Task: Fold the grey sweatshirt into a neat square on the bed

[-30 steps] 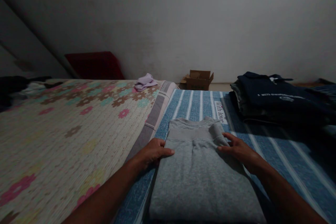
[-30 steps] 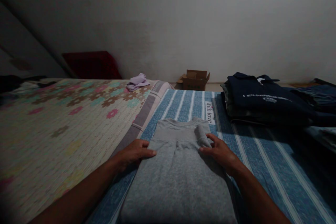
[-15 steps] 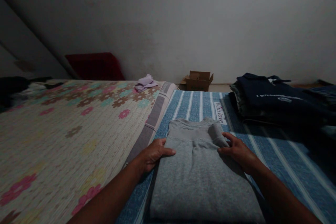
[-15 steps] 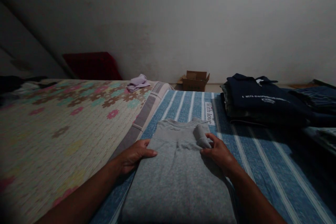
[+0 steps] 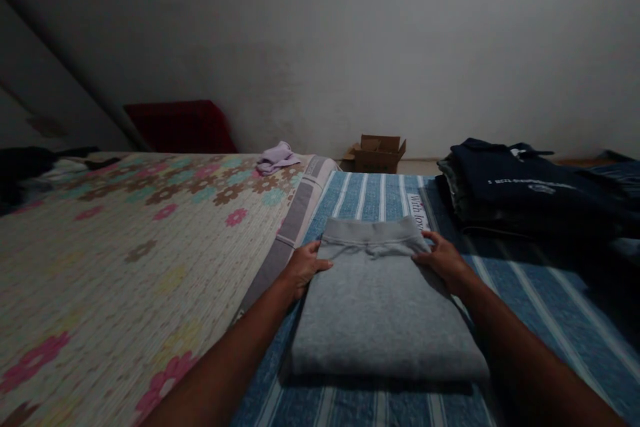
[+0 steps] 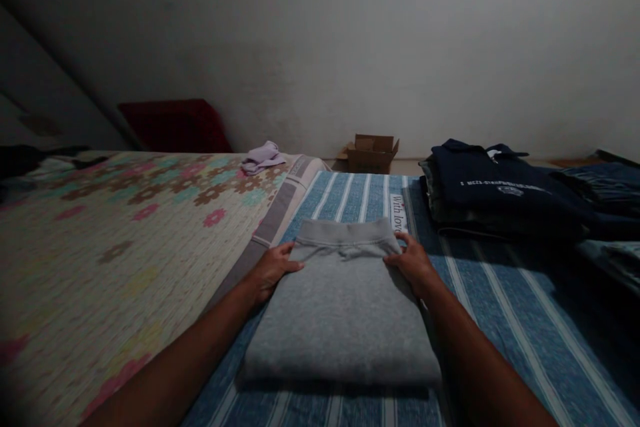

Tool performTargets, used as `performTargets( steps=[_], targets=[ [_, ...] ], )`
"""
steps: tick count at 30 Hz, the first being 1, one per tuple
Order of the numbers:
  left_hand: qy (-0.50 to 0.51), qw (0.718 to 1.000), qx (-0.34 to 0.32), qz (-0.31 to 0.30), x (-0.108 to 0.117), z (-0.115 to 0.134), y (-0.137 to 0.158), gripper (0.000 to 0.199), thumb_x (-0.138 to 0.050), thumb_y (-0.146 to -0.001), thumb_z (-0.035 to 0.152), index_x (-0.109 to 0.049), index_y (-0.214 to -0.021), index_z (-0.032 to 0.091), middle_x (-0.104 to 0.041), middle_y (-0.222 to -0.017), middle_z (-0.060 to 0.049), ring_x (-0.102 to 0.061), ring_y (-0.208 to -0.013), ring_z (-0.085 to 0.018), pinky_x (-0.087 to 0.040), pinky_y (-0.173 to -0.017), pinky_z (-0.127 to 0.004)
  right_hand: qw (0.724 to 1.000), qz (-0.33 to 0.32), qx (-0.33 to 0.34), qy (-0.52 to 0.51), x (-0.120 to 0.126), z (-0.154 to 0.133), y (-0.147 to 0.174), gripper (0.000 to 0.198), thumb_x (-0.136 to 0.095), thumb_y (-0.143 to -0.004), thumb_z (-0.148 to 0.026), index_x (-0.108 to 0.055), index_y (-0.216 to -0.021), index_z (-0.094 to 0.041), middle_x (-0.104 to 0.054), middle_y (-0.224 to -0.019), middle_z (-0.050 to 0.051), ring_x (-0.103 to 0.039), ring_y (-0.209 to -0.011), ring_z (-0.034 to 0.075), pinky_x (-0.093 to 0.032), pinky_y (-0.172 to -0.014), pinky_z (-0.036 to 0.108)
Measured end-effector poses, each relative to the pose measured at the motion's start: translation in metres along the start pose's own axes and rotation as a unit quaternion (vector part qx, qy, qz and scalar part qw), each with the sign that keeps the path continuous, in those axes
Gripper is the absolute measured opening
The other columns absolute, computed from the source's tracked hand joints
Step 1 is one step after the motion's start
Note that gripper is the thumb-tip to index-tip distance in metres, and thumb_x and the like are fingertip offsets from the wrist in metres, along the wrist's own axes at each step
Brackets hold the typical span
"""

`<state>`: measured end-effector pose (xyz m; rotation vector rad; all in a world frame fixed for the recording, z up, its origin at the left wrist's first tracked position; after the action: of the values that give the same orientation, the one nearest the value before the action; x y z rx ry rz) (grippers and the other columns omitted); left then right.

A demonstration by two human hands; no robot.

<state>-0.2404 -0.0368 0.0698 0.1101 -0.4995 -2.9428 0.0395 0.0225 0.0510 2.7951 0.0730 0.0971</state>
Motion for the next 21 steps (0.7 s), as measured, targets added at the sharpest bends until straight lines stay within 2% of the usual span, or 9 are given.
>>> performTargets(
  steps=[2, 5, 9, 15, 18, 21],
  targets=[
    [-0.012, 0.999, 0.012, 0.031, 0.002, -0.010, -0.009, 0.056, -0.071, -0.049, 0.009, -0.058, -0.103, 0.012, -0.071, -0.098, -0.011, -0.068, -0.075, -0.024, -0.054, -0.063, -0.032, 0.999, 0.001, -0.023, 0.022, -0.004, 0.007, -0.009, 0.068, -0.064, -0.060, -0.010, -0.047, -0.125, -0.017, -0.066, -0.082, 0.004, -0.063, -0.063, 0.019, -0.049, -0.055, 0.028],
    [-0.019, 1.000, 0.006, 0.019, 0.003, -0.016, -0.010, 0.055, -0.071, -0.050, 0.009, -0.057, -0.104, 0.012, -0.071, -0.099, -0.010, -0.069, -0.080, -0.026, -0.054, -0.066, -0.032, 0.999, -0.013, -0.014, 0.033, -0.006, 0.012, -0.012, 0.067, -0.063, -0.063, -0.008, -0.046, -0.127, -0.017, -0.067, -0.087, 0.005, -0.064, -0.065, 0.018, -0.050, -0.056, 0.028],
    [-0.029, 0.999, -0.002, 0.021, 0.001, -0.008, -0.005, 0.054, -0.070, -0.050, 0.009, -0.058, -0.102, 0.012, -0.071, -0.097, -0.009, -0.069, -0.082, -0.026, -0.053, -0.066, -0.031, 0.999, -0.008, -0.010, 0.037, -0.004, 0.009, -0.009, 0.068, -0.064, -0.062, -0.008, -0.046, -0.127, -0.017, -0.067, -0.086, 0.004, -0.064, -0.065, 0.018, -0.049, -0.056, 0.027],
    [-0.028, 0.997, -0.064, 0.012, 0.001, 0.000, -0.007, 0.061, -0.070, -0.053, 0.012, -0.056, -0.112, 0.015, -0.072, -0.098, -0.007, -0.069, -0.083, -0.023, -0.053, -0.068, -0.029, 0.999, -0.009, 0.040, 0.009, -0.004, 0.003, -0.010, 0.069, -0.064, -0.060, -0.011, -0.045, -0.126, -0.019, -0.067, -0.084, 0.002, -0.064, -0.065, 0.019, -0.049, -0.055, 0.027],
    [-0.074, 0.996, -0.039, 0.040, 0.003, -0.009, -0.013, 0.057, -0.067, -0.053, 0.008, -0.056, -0.109, 0.013, -0.072, -0.100, -0.009, -0.069, -0.084, -0.023, -0.052, -0.066, -0.027, 0.999, 0.007, 0.025, 0.038, -0.005, 0.006, -0.013, 0.069, -0.062, -0.060, -0.010, -0.045, -0.127, -0.018, -0.066, -0.087, 0.003, -0.064, -0.066, 0.018, -0.049, -0.055, 0.026],
    [-0.112, 0.992, -0.028, 0.059, 0.004, -0.016, -0.018, 0.056, -0.064, -0.056, 0.007, -0.055, -0.110, 0.013, -0.070, -0.104, -0.009, -0.068, -0.088, -0.023, -0.052, -0.070, -0.027, 0.997, 0.017, 0.020, 0.072, -0.007, 0.011, -0.017, 0.068, -0.061, -0.061, -0.009, -0.046, -0.127, -0.018, -0.065, -0.091, 0.005, -0.063, -0.069, 0.017, -0.048, -0.056, 0.024]
  ],
)
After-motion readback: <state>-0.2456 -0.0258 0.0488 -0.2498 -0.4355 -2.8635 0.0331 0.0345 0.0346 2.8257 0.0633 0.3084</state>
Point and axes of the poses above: each hand's wrist, its own y-axis away from the middle knuckle, its own x-axis out of the back of the hand, z = x × y, the point moved 1 cm from there along -y, towards the middle knuckle
